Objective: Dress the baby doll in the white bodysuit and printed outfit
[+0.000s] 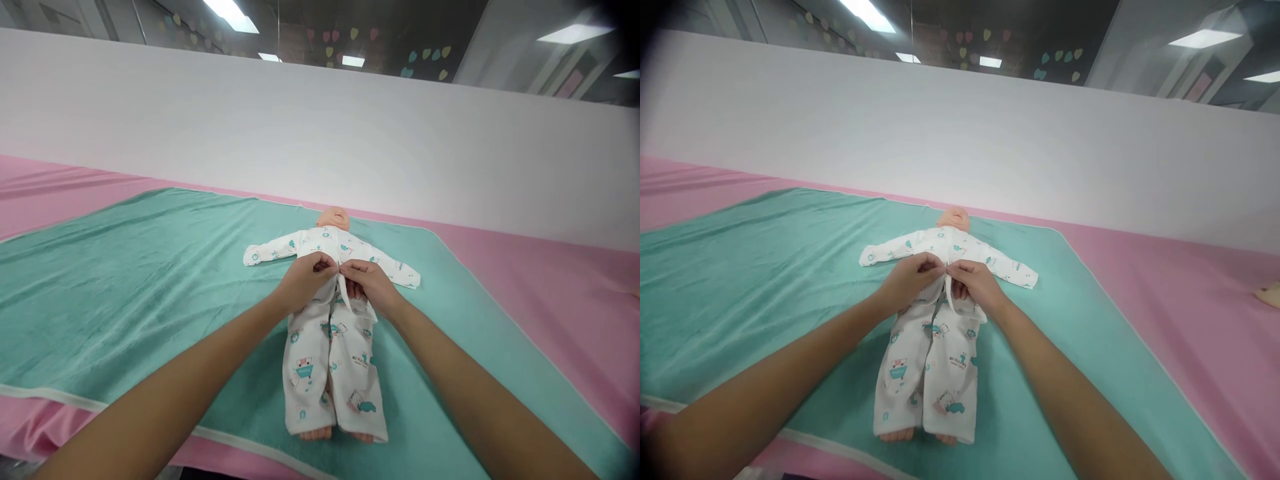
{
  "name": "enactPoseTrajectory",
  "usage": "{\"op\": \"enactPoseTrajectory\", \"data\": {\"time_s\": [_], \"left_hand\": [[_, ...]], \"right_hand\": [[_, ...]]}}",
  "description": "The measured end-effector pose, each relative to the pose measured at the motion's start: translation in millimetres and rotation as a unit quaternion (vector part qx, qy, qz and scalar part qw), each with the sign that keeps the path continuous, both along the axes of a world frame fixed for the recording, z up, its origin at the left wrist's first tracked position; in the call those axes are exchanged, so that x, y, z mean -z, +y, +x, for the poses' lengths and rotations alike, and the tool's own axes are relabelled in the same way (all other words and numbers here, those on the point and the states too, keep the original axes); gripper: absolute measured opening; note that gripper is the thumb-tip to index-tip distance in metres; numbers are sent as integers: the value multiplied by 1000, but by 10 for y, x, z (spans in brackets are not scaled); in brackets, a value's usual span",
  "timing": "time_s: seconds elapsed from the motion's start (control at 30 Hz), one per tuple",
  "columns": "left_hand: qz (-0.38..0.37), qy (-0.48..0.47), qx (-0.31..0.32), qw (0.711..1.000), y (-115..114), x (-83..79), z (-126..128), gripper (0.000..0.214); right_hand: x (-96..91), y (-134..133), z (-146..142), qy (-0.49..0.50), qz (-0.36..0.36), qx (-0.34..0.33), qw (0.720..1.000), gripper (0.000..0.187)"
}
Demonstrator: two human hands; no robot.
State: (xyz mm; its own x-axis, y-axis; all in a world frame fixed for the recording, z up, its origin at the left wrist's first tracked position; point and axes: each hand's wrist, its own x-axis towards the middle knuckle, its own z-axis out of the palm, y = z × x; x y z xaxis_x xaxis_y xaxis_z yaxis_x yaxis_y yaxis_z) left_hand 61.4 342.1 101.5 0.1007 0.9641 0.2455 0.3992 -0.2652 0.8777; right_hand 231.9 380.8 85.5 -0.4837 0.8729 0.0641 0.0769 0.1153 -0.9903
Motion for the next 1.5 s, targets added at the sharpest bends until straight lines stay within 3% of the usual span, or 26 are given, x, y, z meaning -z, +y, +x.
{"op": "enactPoseTrajectory", "data": {"time_s": [0.43, 0.63, 0.8, 1.13, 1.5], "left_hand": [[-28, -42, 22, 998, -3, 23, -10, 18], [-24, -13, 23, 999, 11, 47, -16, 17], [5, 7, 27, 1000, 25, 81, -27, 14], [43, 64, 23, 997, 1, 114, 25, 14], [70, 101, 17, 992, 15, 143, 26, 17]], "right_hand": [[-36, 1, 24, -46, 20, -25, 998, 34], [2, 42, 46, -34, 14, -37, 999, 36], [-23, 42, 77, -27, 6, -70, 997, 27], [-63, -64, -15, -97, 30, 13, 995, 14], [-37, 8, 29, -79, 28, -17, 996, 15]]}}
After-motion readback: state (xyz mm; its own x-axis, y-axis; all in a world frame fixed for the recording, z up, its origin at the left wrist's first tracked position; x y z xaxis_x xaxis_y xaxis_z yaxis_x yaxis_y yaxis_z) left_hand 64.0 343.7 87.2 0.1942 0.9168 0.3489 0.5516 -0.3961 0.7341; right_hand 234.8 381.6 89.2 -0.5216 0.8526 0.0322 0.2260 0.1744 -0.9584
